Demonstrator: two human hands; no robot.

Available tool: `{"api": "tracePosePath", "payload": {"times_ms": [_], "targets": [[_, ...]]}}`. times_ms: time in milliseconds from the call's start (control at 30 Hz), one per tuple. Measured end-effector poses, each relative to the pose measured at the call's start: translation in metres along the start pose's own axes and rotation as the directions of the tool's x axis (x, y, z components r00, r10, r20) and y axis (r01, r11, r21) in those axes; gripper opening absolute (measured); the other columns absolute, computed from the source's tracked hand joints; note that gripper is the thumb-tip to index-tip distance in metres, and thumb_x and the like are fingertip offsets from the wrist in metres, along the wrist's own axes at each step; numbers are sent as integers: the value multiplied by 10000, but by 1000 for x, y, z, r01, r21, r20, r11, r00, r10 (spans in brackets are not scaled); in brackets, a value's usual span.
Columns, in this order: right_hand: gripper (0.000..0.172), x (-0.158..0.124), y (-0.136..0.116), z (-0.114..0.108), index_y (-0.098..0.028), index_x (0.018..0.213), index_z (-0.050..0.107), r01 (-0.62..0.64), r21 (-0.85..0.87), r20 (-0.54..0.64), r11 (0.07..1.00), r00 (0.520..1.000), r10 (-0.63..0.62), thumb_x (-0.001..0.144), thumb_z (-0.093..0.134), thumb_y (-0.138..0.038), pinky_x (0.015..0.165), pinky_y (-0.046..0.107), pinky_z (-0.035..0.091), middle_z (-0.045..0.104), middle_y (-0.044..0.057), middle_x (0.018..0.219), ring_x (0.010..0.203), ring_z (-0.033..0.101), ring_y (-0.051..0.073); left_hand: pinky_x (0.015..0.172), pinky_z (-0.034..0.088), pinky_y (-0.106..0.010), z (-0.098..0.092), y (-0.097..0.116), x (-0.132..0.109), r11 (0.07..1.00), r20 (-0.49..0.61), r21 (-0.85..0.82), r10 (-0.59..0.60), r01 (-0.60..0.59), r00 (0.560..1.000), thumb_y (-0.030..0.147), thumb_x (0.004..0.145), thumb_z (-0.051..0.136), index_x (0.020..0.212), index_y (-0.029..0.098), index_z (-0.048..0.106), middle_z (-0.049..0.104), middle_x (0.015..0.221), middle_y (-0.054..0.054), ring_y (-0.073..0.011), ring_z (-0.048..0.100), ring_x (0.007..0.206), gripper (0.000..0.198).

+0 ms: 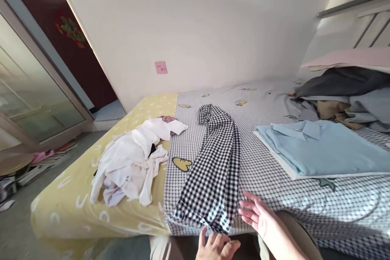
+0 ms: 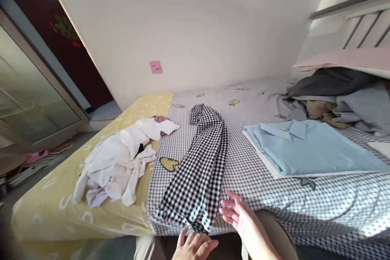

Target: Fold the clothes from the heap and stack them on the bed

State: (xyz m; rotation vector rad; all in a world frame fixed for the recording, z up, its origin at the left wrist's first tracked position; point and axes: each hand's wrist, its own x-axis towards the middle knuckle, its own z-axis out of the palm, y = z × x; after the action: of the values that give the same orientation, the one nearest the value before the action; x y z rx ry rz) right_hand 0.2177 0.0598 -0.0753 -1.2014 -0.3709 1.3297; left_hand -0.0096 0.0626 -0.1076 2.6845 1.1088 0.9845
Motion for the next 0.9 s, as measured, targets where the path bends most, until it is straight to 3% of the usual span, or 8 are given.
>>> {"api": "tracePosePath", "payload": {"times_ms": [67, 133, 167, 233, 300, 367, 667, 900], "targets": [[547, -12, 21, 0, -285, 1029, 770, -109, -70, -47, 992, 993, 106, 669, 793, -697, 945, 546, 575, 803, 130, 1034, 1000, 753, 367, 1004, 568, -411, -13, -6, -10, 990, -2, -138, -37, 36, 999, 363, 965, 603, 1030, 361, 734, 796, 835, 52, -162, 747, 770, 146], [468, -21, 31, 4, -304, 922, 785, -182, -106, -61, 978, 982, 176, 669, 789, -697, 912, 531, 575, 802, 155, 1055, 1020, 749, 378, 941, 583, -401, -36, -14, -14, 954, -10, -197, -232, 226, 973, 367, 1003, 488, 937, 302, 742, 791, 831, 1, -186, 745, 804, 271], [423, -24, 31, 7, -320, 902, 793, -199, -119, -44, 973, 980, 195, 691, 782, -686, 920, 522, 570, 797, 161, 1093, 1061, 740, 379, 889, 590, -382, -50, -19, -14, 908, -26, -198, -380, 368, 924, 366, 1012, 457, 914, 283, 741, 789, 851, -23, -197, 742, 826, 311], [334, -29, 26, 14, -350, 857, 799, -215, -154, 2, 964, 976, 218, 696, 800, -642, 960, 517, 559, 790, 155, 1129, 1128, 718, 385, 795, 591, -344, -74, -29, -10, 751, -74, -231, -647, 618, 759, 400, 1009, 453, 951, 260, 734, 785, 877, -46, -203, 735, 810, 319], [268, -31, 20, 20, -367, 823, 796, -208, -194, 63, 959, 973, 224, 661, 842, -576, 1005, 515, 548, 790, 135, 1141, 1171, 697, 391, 741, 586, -330, -91, -38, -3, 596, -104, -309, -796, 741, 597, 461, 986, 472, 1022, 245, 713, 776, 866, -41, -194, 724, 740, 325], [245, -32, 19, 24, -368, 810, 788, -204, -222, 105, 953, 967, 232, 633, 862, -519, 1021, 504, 548, 789, 115, 1156, 1184, 689, 388, 727, 585, -339, -99, -46, 5, 520, -121, -360, -850, 775, 513, 511, 959, 487, 1058, 236, 692, 767, 897, -42, -192, 715, 713, 357], [409, -45, 22, 38, -303, 1012, 791, -158, -160, 264, 974, 944, 197, 630, 891, -412, 1063, 536, 510, 809, 106, 1102, 1217, 676, 374, 762, 549, -335, -92, -55, 57, 573, -117, -242, -819, 783, 562, 355, 871, 634, 840, 216, 678, 613, 914, -44, -179, 632, 738, 149], [552, -45, 9, 40, -296, 1086, 760, -224, -161, 386, 961, 882, 271, 563, 901, -405, 1048, 515, 497, 813, 92, 1103, 1191, 686, 368, 733, 511, -328, -88, -52, 50, 553, -126, -214, -833, 805, 539, 316, 844, 669, 695, 227, 593, 586, 791, -3, -173, 593, 695, 189]]}}
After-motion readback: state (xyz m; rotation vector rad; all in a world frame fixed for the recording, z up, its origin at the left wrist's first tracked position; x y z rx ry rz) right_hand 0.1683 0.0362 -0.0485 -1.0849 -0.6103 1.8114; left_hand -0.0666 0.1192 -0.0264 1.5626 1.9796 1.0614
